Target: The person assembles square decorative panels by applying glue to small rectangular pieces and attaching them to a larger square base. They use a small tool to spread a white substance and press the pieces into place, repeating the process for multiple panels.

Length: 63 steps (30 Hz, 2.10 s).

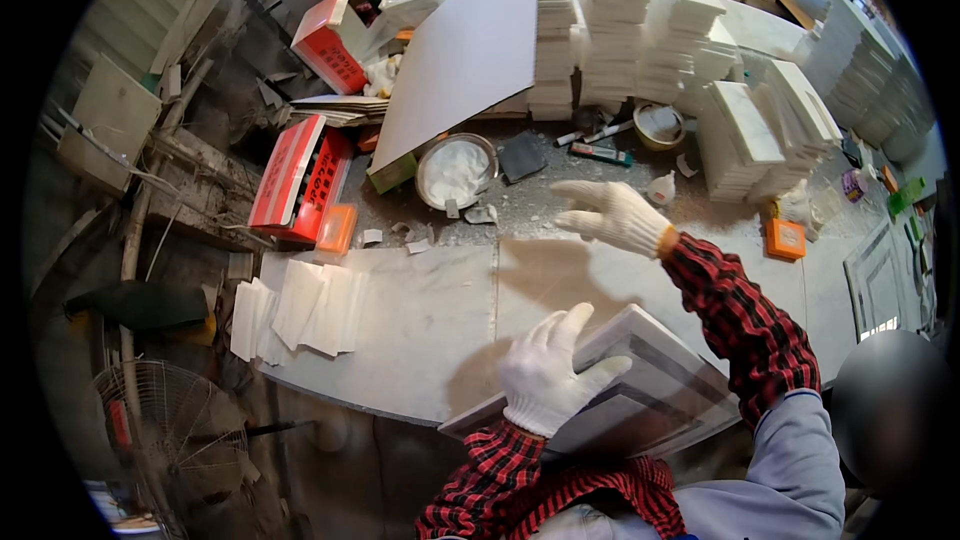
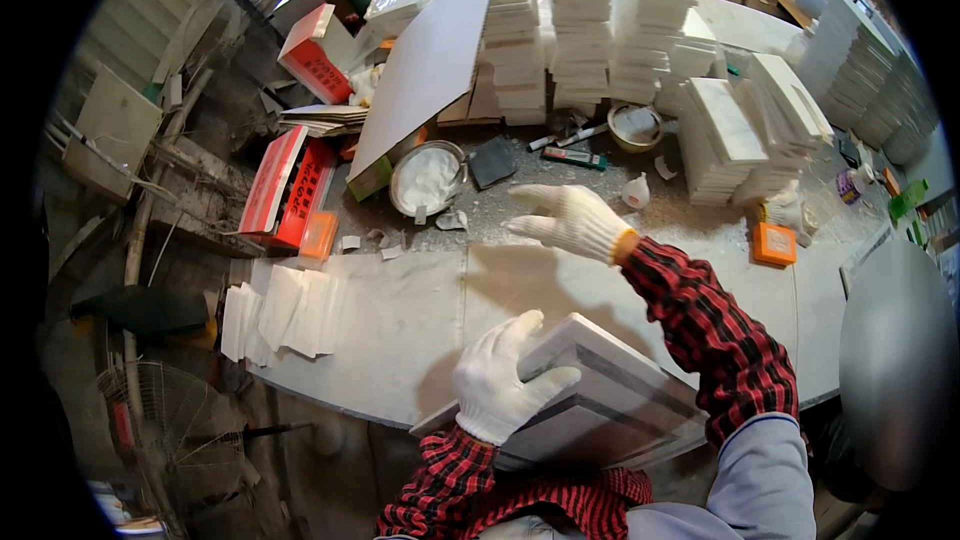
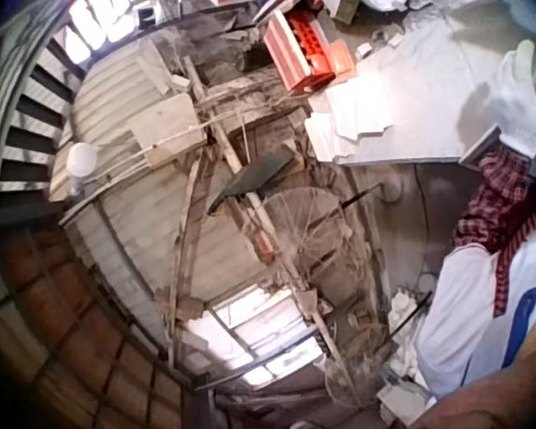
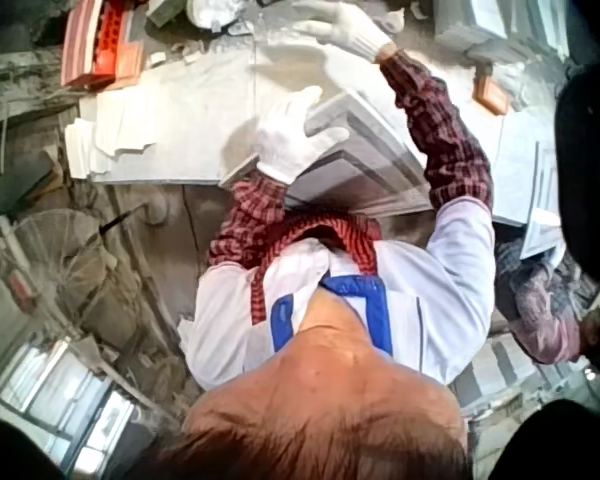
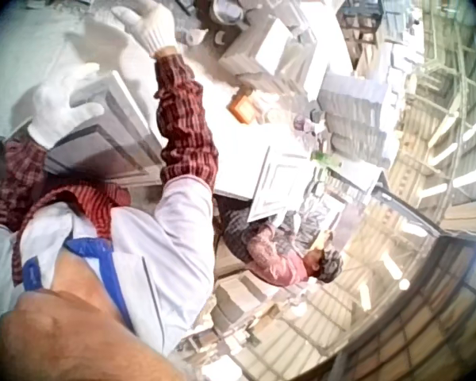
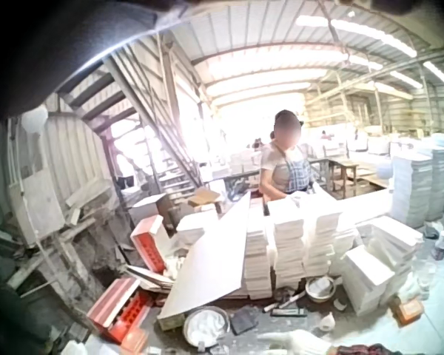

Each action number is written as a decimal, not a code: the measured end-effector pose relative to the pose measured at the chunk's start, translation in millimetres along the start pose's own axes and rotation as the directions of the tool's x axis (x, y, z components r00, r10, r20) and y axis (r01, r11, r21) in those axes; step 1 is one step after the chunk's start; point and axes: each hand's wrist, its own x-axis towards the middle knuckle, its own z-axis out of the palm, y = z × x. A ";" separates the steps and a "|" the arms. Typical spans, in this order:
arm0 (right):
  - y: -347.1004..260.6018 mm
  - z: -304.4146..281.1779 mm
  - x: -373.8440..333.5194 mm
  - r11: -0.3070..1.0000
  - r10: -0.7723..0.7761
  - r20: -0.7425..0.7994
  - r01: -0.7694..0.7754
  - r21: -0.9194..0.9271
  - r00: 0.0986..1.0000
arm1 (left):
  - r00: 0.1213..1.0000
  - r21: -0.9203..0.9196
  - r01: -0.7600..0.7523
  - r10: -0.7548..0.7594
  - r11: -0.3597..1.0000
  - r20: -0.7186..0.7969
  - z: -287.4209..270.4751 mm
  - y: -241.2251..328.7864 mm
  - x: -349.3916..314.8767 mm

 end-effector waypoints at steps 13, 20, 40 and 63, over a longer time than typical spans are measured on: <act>15.1 66.6 133.5 0.764 -0.437 -0.059 0.335 -0.552 0.898 | 0.993 0.060 -0.014 0.021 0.998 -0.115 -0.8 0.7 -2.1; 17.6 83.7 145.1 0.993 -0.110 -0.270 0.095 -0.070 0.957 | 0.993 0.060 0.001 0.007 0.998 -0.119 1.4 -0.2 -0.2; 26.5 91.8 145.5 0.947 -0.318 -0.304 0.290 -0.134 0.898 | 0.993 0.061 0.018 -0.011 0.998 -0.116 2.1 2.2 0.7; -1.3 51.6 82.9 0.505 0.119 -0.057 -0.011 0.863 0.991 | 0.991 0.118 -0.034 0.049 0.992 -0.123 -0.4 6.5 -4.1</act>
